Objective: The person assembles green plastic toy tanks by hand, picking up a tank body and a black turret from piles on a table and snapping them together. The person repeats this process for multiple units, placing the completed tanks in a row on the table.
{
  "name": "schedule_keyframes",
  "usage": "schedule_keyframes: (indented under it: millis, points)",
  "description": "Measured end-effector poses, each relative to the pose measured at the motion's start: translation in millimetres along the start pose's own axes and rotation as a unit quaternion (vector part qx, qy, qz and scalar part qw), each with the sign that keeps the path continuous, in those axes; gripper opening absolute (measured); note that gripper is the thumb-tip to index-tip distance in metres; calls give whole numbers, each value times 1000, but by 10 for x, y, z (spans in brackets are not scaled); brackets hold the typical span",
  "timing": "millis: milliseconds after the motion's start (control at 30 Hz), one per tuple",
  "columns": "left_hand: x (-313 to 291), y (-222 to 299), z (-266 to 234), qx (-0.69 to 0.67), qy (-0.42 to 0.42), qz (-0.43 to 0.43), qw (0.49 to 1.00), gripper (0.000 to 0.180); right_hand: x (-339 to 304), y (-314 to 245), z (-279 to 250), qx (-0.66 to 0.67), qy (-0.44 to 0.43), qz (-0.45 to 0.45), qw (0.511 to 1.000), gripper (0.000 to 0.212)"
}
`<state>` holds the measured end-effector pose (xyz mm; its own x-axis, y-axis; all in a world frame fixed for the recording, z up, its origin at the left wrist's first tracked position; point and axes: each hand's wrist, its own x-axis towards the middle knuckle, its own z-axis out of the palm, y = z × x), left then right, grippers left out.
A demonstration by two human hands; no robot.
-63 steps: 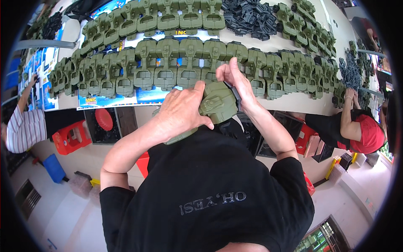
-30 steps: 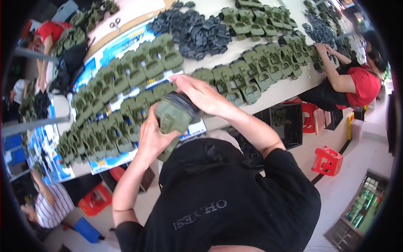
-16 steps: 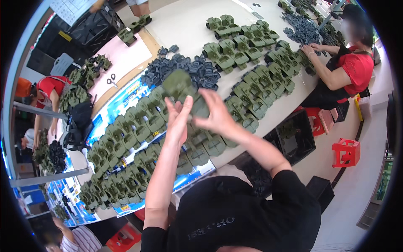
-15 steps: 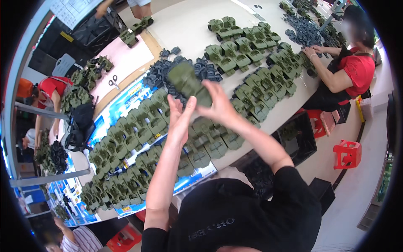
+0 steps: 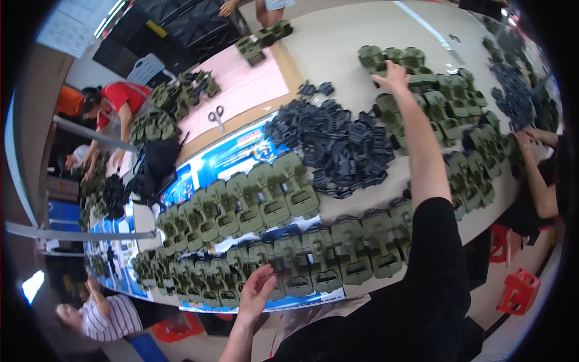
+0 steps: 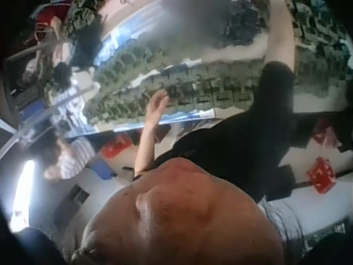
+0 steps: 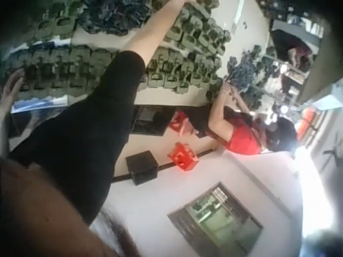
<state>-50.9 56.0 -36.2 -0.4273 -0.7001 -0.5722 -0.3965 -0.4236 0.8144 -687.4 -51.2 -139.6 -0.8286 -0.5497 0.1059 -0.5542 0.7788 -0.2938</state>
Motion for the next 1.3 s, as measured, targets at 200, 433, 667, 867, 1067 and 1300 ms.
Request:
schedule_keyframes:
  millis: [200,433,667,867,1067,1300]
  points:
    - [212,306,-434,73,-16,-26,997,29,-211,27,147,-185,17,3,983,69]
    - [2597,928,-1881,321,135,225,910,30,-1390,-719,169,-11,69,-281,957,41]
    - [4796,1850,-3044,590,450,144,654,78,-2355,-1151,-406,-44,28,-311,949,29]
    - [5315,1951,-3356,635,446,21,630,89,-2756,-978,-588,-58,-14,-195,979,31]
    - [4951,2070,-3379,594,420,50,684,86,-2972,-1278,-647,129,-21,-81,988,32]
    - [4095,2197,-3821,460,287,143,828,90,-3056,-2179,-662,73,26,-322,944,26]
